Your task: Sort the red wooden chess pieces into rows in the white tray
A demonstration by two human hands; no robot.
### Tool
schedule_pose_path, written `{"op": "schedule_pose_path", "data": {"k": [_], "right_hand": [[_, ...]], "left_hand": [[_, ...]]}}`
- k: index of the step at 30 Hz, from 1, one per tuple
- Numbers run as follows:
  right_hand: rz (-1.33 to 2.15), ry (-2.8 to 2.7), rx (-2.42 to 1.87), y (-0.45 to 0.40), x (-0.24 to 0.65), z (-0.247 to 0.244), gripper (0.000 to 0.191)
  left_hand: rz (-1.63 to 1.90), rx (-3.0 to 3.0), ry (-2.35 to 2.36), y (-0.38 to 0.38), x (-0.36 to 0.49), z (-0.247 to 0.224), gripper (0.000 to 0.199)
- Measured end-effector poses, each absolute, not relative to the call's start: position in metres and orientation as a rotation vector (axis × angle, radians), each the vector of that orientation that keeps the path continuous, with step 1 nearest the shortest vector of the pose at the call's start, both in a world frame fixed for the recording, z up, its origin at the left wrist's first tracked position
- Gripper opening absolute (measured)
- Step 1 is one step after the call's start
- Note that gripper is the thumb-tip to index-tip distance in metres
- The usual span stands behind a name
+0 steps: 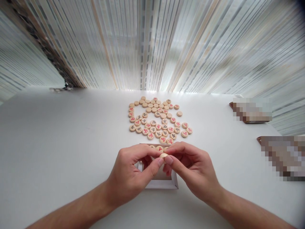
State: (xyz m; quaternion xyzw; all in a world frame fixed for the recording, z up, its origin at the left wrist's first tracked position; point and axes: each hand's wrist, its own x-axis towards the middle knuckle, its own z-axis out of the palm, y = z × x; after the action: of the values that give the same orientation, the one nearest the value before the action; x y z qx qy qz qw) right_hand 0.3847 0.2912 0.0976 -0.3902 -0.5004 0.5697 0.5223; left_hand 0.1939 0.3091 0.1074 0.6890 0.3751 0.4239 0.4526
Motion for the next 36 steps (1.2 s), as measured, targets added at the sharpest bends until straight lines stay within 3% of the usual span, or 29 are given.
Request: {"op": "schedule_pose_path", "data": {"k": [15, 36], "right_hand": [[1.392, -1.159, -0.926, 0.2948, 0.3861, 0.1020, 0.009], [1.724, -0.979, -0.935, 0.2996, 0.3935, 0.0987, 0.024]], "left_hand": [[1.126, 1.758, 0.926, 0.3082, 0.1944, 0.1072, 0.009], [1.024, 1.140, 0.828, 0.3111, 0.1974, 0.1067, 0.012]]}}
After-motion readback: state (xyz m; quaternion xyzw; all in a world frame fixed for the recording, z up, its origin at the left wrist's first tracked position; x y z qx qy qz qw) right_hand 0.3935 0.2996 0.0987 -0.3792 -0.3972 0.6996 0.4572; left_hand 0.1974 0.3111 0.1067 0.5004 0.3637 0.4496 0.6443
